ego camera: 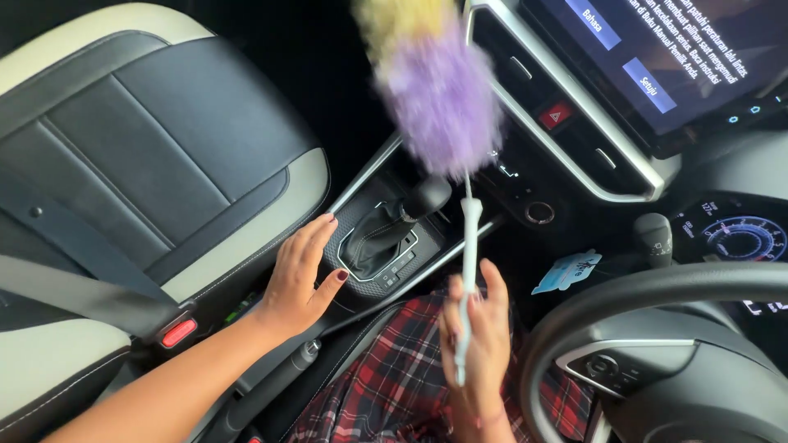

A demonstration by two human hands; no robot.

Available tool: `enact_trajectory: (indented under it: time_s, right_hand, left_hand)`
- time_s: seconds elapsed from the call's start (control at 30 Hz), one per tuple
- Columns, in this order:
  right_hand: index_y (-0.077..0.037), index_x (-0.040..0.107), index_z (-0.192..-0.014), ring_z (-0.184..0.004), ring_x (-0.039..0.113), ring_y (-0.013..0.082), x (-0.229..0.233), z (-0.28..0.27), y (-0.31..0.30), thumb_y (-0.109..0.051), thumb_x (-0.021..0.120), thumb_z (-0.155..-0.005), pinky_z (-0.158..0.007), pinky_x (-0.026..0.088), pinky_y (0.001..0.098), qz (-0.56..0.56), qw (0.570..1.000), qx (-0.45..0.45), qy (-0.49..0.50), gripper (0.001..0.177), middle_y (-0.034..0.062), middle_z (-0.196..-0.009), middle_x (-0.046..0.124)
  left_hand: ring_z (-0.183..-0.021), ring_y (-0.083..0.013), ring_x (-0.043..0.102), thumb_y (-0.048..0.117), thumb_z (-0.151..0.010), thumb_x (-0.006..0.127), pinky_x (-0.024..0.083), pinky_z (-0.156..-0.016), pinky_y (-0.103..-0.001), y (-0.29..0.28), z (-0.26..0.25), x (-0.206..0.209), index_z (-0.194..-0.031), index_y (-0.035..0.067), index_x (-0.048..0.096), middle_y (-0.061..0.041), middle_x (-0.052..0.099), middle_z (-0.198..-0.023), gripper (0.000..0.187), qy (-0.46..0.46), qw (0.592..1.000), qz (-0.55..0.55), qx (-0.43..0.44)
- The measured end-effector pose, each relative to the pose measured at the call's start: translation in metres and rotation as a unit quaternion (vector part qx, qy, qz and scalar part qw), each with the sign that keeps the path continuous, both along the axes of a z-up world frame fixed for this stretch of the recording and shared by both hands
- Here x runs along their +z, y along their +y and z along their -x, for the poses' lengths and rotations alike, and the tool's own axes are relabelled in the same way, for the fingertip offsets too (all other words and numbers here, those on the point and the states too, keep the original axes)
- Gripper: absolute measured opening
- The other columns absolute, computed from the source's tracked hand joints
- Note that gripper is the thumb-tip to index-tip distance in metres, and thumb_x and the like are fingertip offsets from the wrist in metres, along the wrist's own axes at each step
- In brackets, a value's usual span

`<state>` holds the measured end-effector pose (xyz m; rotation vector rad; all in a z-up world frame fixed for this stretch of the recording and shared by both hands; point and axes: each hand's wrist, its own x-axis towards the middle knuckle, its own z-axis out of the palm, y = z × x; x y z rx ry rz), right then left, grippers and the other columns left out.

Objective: Dusting various surfaces within a car interior using a colorful duster.

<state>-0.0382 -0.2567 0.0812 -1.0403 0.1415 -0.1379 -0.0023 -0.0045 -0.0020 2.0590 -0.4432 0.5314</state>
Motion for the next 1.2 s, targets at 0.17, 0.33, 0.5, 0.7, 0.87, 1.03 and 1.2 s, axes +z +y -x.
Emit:
enact_trajectory:
  time_s: [0.17, 0.33, 0.5, 0.7, 0.87, 1.03, 1.2]
  right_hand:
    - [-0.006, 0.032, -0.149, -0.057, 0.05, 0.0103, -0.019, -0.011, -0.006, -0.004, 0.051, -0.099, -0.05, 0.042, 0.0228, 0.036, 0.999, 0.001, -0.029, 0.053, 0.0195, -0.104, 0.059]
    - [-0.007, 0.031, -0.151, -0.057, 0.05, 0.0097, -0.018, -0.088, 0.046, -0.006, 0.051, -0.101, -0.049, 0.041, 0.0232, 0.022, 0.999, 0.023, -0.041, 0.054, 0.0159, -0.103, 0.06]
    - [-0.007, 0.035, -0.147, -0.058, 0.049, 0.0111, 0.001, -0.151, 0.072, -0.006, 0.049, -0.102, -0.05, 0.041, 0.0253, -0.053, 0.996, 0.072, -0.026, 0.047, 0.0156, -0.101, 0.061]
    - [-0.009, 0.045, -0.142, -0.066, 0.048, 0.0091, 0.016, -0.107, 0.031, -0.007, 0.048, -0.107, -0.055, 0.041, 0.0209, -0.224, 0.963, 0.15, -0.021, 0.036, 0.0129, -0.108, 0.054]
    - [-0.005, 0.042, -0.145, -0.063, 0.046, 0.008, 0.014, -0.021, 0.003, -0.01, 0.049, -0.109, -0.052, 0.04, 0.0203, -0.299, 0.946, 0.127, -0.006, 0.037, 0.0103, -0.105, 0.05]
    - [-0.004, 0.04, -0.148, -0.062, 0.046, 0.006, 0.015, -0.003, 0.001, -0.006, 0.051, -0.105, -0.052, 0.041, 0.0189, -0.275, 0.958, 0.083, -0.012, 0.045, 0.01, -0.106, 0.049]
    - [-0.006, 0.042, -0.145, -0.064, 0.049, 0.0067, 0.005, -0.07, 0.045, -0.006, 0.051, -0.103, -0.054, 0.044, 0.0197, -0.186, 0.976, 0.113, -0.006, 0.043, 0.0099, -0.105, 0.054]
  left_hand:
    - [-0.142, -0.0387, 0.044, 0.041, -0.104, 0.051, 0.033, -0.118, -0.049, -0.004, 0.001, -0.003, -0.153, 0.0, 0.036, -0.021, 0.042, -0.156, 0.066, -0.001, 1.0, 0.002, -0.004]
    - [-0.143, -0.0387, 0.044, 0.04, -0.104, 0.052, 0.033, -0.118, -0.048, 0.001, -0.002, 0.002, -0.153, 0.0, 0.035, -0.021, 0.042, -0.156, 0.066, -0.013, 1.0, -0.003, -0.003]
    - [-0.142, -0.0386, 0.044, 0.038, -0.103, 0.054, 0.032, -0.117, -0.048, 0.004, -0.002, 0.003, -0.153, -0.001, 0.035, -0.022, 0.042, -0.156, 0.066, 0.005, 1.0, -0.002, -0.003]
    - [-0.142, -0.0382, 0.044, 0.035, -0.101, 0.057, 0.033, -0.117, -0.048, 0.002, -0.003, 0.0, -0.153, -0.001, 0.036, -0.021, 0.042, -0.156, 0.066, 0.009, 1.0, -0.002, -0.004]
    - [-0.142, -0.0377, 0.044, 0.03, -0.098, 0.062, 0.034, -0.117, -0.047, 0.0, -0.002, 0.0, -0.152, 0.0, 0.037, -0.02, 0.042, -0.155, 0.067, 0.019, 1.0, -0.011, -0.007]
    - [-0.142, -0.0376, 0.044, 0.026, -0.095, 0.066, 0.035, -0.116, -0.047, -0.007, 0.002, -0.002, -0.151, 0.0, 0.037, -0.02, 0.042, -0.155, 0.068, 0.028, 0.999, -0.016, -0.015]
    - [-0.14, -0.0382, 0.045, 0.021, -0.092, 0.068, 0.036, -0.115, -0.047, -0.004, 0.0, 0.005, -0.151, 0.0, 0.037, -0.02, 0.042, -0.155, 0.07, 0.022, 0.999, -0.018, -0.015]
